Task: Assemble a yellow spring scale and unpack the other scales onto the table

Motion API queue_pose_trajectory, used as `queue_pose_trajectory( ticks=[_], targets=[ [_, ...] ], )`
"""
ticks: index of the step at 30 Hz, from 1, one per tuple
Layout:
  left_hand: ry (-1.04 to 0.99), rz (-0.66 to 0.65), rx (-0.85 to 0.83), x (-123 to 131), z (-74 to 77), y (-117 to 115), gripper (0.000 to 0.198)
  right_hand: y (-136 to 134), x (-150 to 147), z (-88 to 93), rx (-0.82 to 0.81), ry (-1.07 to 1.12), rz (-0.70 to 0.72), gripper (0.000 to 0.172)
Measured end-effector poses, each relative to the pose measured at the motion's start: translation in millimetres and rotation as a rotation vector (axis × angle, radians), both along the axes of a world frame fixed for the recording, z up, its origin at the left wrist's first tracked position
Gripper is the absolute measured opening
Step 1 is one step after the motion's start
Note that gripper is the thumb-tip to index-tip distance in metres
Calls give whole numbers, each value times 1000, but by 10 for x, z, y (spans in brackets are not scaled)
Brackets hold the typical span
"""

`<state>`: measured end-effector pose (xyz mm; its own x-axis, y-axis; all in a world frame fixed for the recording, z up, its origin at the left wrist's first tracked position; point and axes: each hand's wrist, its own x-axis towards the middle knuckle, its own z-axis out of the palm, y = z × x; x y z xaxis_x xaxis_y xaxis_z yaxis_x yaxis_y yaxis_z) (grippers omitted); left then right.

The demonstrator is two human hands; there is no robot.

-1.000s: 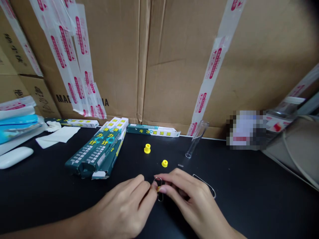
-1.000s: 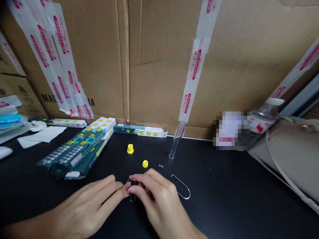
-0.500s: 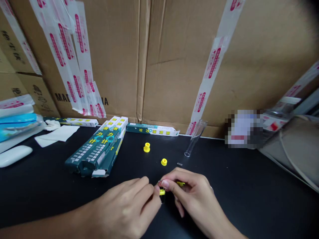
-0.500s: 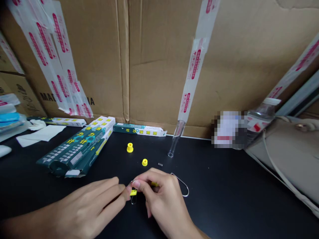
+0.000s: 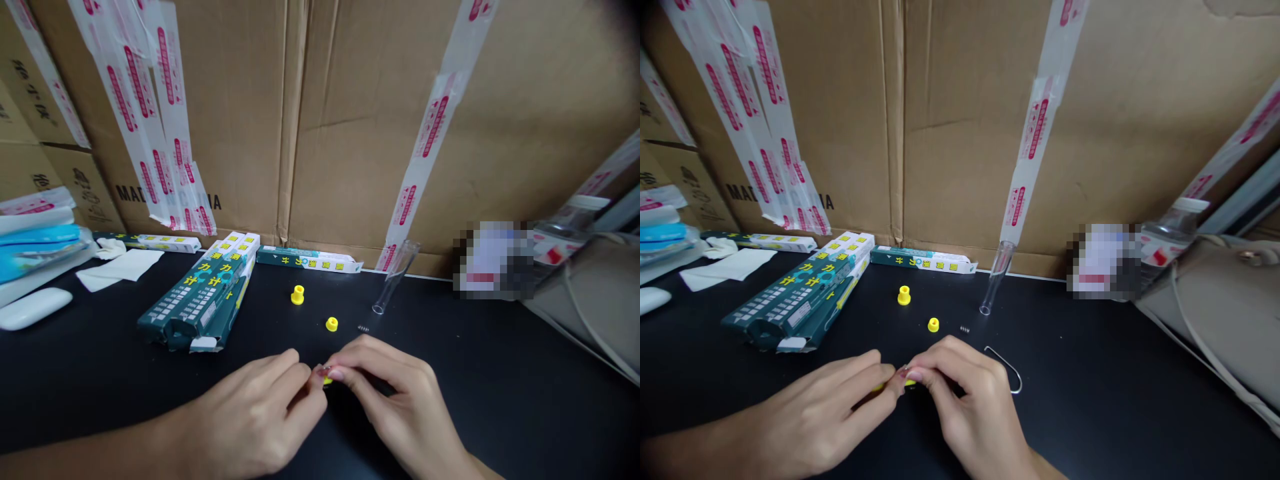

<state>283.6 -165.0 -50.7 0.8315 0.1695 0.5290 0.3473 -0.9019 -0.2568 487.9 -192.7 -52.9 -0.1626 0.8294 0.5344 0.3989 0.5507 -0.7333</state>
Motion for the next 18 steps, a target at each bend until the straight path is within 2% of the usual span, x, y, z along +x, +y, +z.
queue_pose_trajectory(
  ticks=[4, 8, 14, 18],
  targets=[
    [74, 11, -38, -16, -5, -27, 23, 21, 2, -11, -13, -42, -8, 18],
    [79, 17, -14, -28, 3, -43, 27, 20, 11, -29, -11, -74, -68, 15],
    [4, 30, 33, -7, -35, -9, 29, 20, 13, -14, -129, -53, -92, 19],
    [-66, 47, 39, 0, -23, 14, 30, 23, 26, -38, -257, 47, -93, 21]
  ],
)
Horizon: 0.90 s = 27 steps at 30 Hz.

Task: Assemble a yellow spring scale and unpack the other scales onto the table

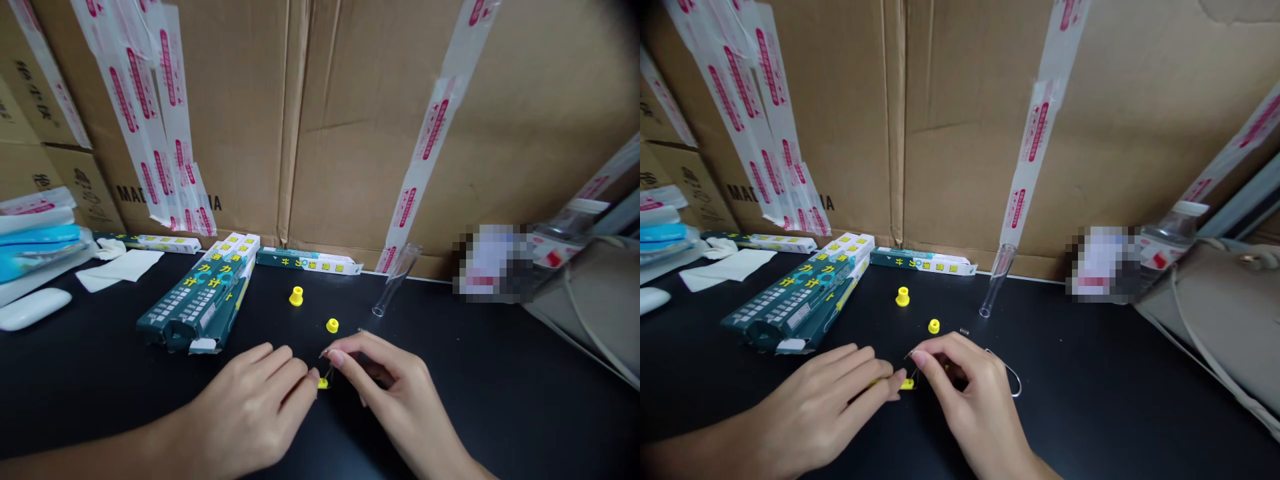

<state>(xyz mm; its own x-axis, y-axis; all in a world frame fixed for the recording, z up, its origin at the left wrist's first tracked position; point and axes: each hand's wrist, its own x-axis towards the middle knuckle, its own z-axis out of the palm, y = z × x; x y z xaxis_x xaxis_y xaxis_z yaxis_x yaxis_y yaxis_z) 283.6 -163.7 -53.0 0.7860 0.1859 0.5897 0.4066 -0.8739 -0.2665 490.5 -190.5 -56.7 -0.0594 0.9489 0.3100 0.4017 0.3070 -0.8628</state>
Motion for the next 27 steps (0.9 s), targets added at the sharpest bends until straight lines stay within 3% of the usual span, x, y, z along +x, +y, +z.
queue_pose_trajectory(
  ticks=[4, 11, 16, 23, 27],
  targets=[
    [-66, 48, -31, -12, 44, 9, 31, 8, 19, -36, -155, 160, -25, 29],
    [-107, 141, -80, -36, -21, 47, 21, 30, 85, -81, -227, 295, 8, 34],
    [-125, 161, -107, -46, -31, 55, 24, -33, 105, -104, -303, 123, 81, 34],
    [-169, 102, -125, -17, 53, 74, 30, -40, 77, -48, -235, -129, 115, 21],
    [-165, 50, -157, -6, 68, 71, 33, -49, 81, -52, -199, -205, 164, 26]
  ],
)
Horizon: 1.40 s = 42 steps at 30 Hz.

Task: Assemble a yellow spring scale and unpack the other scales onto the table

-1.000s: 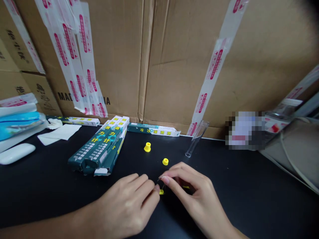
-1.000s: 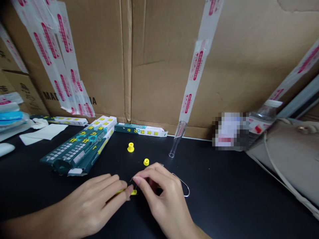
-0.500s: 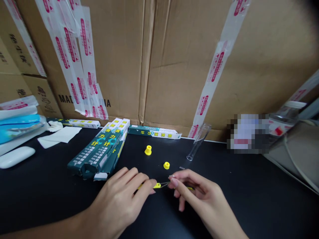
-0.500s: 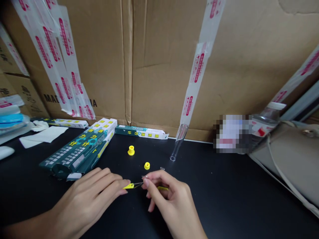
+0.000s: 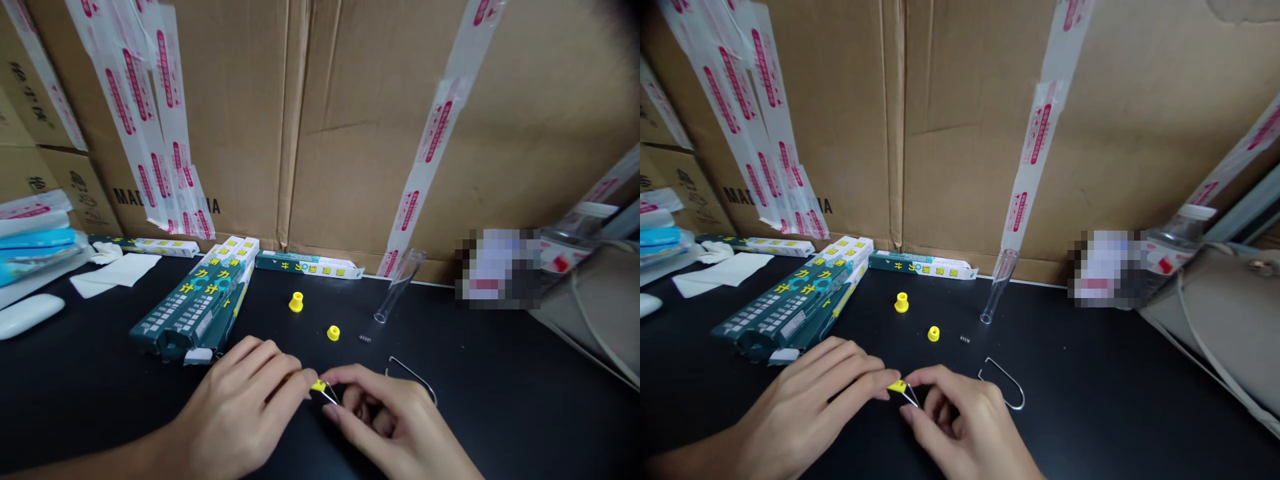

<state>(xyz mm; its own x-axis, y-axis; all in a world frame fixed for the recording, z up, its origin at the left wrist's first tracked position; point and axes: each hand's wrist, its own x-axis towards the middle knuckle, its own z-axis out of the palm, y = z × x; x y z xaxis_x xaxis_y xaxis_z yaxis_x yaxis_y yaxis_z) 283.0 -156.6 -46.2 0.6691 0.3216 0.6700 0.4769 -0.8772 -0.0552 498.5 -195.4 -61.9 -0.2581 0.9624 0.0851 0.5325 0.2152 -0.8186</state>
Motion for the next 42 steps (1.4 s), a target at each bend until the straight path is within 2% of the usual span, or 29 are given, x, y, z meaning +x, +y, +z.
queue_pose_trajectory(
  ticks=[6, 10, 13, 16, 18, 20, 23, 27, 31, 34, 39, 42],
  targets=[
    [36, -79, -36, -3, 34, -20, 34, -33, -23, 55, 44, -25, 70, 33],
    [-52, -25, 28, 29, 70, -24, 21, -1, -16, 66, -71, 15, 1, 44],
    [-78, -73, 15, 24, 73, -72, 18, 20, 6, 58, -118, 71, -78, 47],
    [3, -118, -15, -15, 21, -124, 37, 17, 26, 75, -161, 172, -206, 49],
    [7, -58, -52, -32, -24, -125, 47, 5, 31, 104, -211, 285, -284, 51],
    [-36, -2, -192, -29, -44, -94, 48, -9, 25, 134, -262, 393, -333, 54],
    [-147, 78, -569, 1, -8, -16, 48, -30, -9, 160, -327, 453, -320, 58],
    [-263, 138, -970, 17, 46, 84, 50, -50, -66, 134, -351, 340, -178, 54],
    [-376, 75, -1267, -6, -16, 166, 51, -53, -74, 72, -217, 169, -35, 48],
    [-449, 14, -1362, -9, -78, 214, 47, -45, -58, 48, -169, 95, -4, 44],
    [-585, -185, -1352, 12, -88, 239, 42, -21, -61, 34, -177, 73, 14, 41],
    [-606, -248, -1370, 10, -69, 237, 38, -14, -72, 33, -204, 79, 48, 41]
  ],
)
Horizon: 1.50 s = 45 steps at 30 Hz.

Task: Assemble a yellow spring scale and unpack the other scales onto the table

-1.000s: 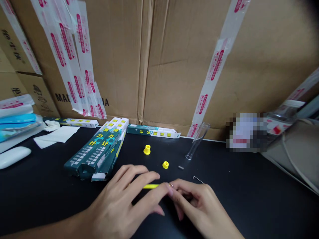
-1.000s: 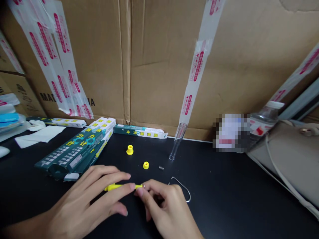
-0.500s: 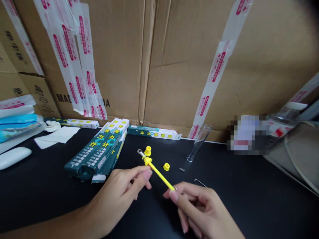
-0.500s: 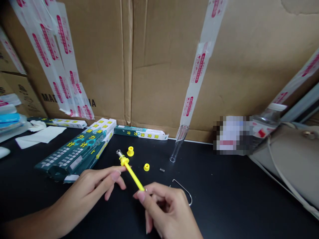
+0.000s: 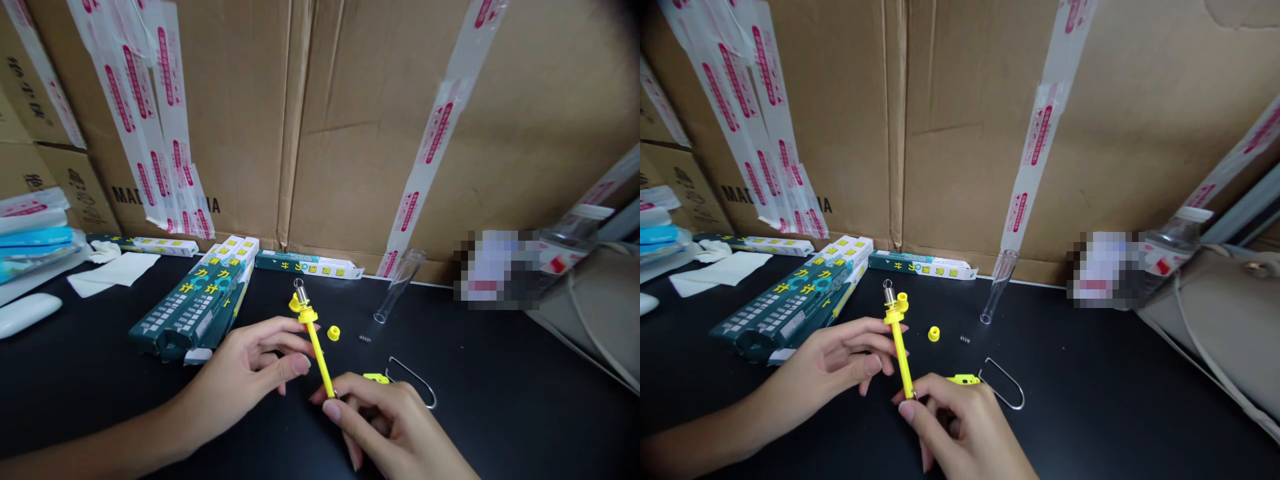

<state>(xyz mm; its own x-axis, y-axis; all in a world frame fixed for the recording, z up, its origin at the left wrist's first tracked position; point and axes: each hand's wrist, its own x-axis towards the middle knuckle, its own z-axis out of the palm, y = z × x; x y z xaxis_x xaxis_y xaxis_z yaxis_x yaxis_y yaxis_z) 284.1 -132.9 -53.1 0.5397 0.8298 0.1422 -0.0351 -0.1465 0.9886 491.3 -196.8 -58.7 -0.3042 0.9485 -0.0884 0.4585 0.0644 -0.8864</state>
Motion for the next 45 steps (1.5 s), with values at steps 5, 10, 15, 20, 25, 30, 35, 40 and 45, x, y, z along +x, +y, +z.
queue_pose_trajectory(
  ticks=[5, 10, 15, 20, 25, 30, 35, 40, 45],
  targets=[
    [-34, -4, 11, -5, 27, 19, 35, 3, -3, 41, 27, -30, 51, 43],
    [-25, 9, 10, 5, 39, 14, 45, -3, -4, 61, 79, -42, 85, 41],
    [11, 30, 13, 13, 82, -11, 50, -24, -2, 47, 187, -91, 38, 38],
    [35, 76, -29, 30, 111, -6, 42, -38, 5, 36, 257, -113, -16, 38],
    [44, 60, -44, 32, 38, 26, 36, -37, 33, 20, 327, -107, -25, 33],
    [141, 81, -26, 19, -31, 51, 44, -49, 82, 35, 445, -94, 47, 28],
    [97, 72, -57, 19, -3, 43, 52, -45, 79, 22, 560, -96, 192, 33],
    [-11, 76, -113, 20, 46, 56, 60, -26, 42, -7, 412, -89, 99, 30],
    [40, 87, -72, 20, 61, 47, 47, -29, 20, 0, 304, -154, 51, 34]
  ],
)
